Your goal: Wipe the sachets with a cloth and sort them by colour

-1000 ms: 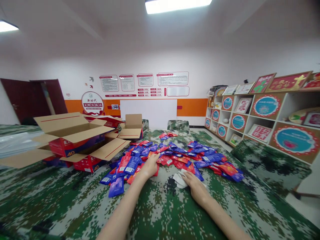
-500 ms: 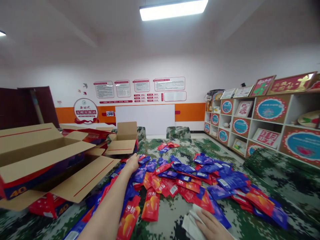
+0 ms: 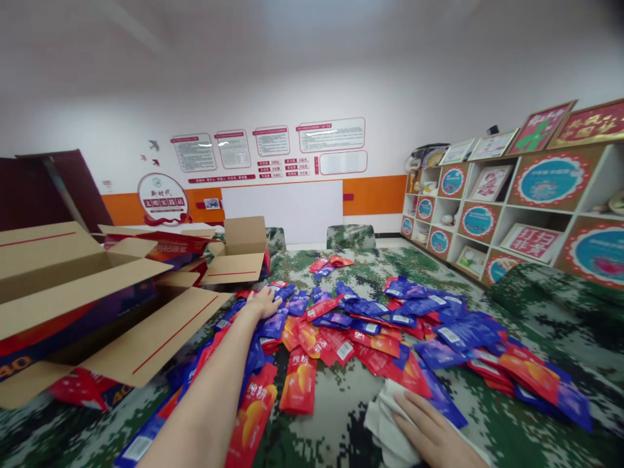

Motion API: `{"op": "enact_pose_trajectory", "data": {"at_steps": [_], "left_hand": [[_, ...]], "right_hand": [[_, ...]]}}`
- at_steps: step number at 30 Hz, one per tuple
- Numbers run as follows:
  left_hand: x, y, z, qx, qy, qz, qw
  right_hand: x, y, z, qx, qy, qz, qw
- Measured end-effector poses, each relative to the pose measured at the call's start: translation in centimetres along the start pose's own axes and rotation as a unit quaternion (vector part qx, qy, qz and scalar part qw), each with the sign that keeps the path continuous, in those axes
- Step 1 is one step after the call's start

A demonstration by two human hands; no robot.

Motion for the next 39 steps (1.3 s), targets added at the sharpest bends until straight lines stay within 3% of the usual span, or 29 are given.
{"op": "enact_pose_trajectory", "data": {"at_steps": [4,8,10,12,17,21,27,33,36,39], "left_hand": [[2.9,4.6,-2.9,-0.051,0.051,0.005,0.997],[4.2,11.2,-9.9,-0.185,0.078,-0.018,0.979],[3.0,13.4,-14.5,-0.227,0.054,-0.052,0.971],[0.7,14.1,-18.9,-0.230,0.010,-0.086,0.969],[-5.6,12.5,-26.2,-0.160,-0.065,-0.134,0.976],[-7.0,13.3,-29.5,-0.172,-0.050,-0.151,0.972],[-8.0,19.4,-33.8,-0.255,-0.061,-0.160,0.952],[-8.0,23.4,-34.7,-0.291,-0.047,-0.162,0.942],[-6.7,23.7,-35.6,-0.317,-0.024,-0.168,0.933],[-5.9,23.5,-37.0,-0.348,-0.025,-0.177,0.920]], "right_hand": [[-0.1,-0.4,-0.3,-0.023,0.001,-0.025,0.999],[-1.1,0.0,-0.9,-0.050,-0.008,-0.043,0.998],[-1.0,-0.2,-1.0,-0.051,-0.003,-0.032,0.998],[-0.6,-0.4,-1.0,-0.048,0.007,-0.016,0.999],[0.4,-0.9,-1.1,-0.060,0.022,0.001,0.998],[0.8,-1.1,-1.2,-0.062,0.023,0.001,0.998],[2.0,-1.7,-1.2,-0.039,0.072,0.027,0.996],[4.9,-1.6,-0.5,-0.068,0.122,0.053,0.989],[6.7,-3.4,0.5,-0.075,0.128,0.069,0.987],[7.0,-7.4,1.5,-0.030,0.102,0.101,0.989]]}}
Point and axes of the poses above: each hand's wrist, its own z-axis towards the middle knuckle, its own x-axis out of the back of the hand, y = z × x, the point moved 9 cm from there along z, towards the middle knuckle, and after that the axes turned 14 degrees about -z, right-handed, at the moved point
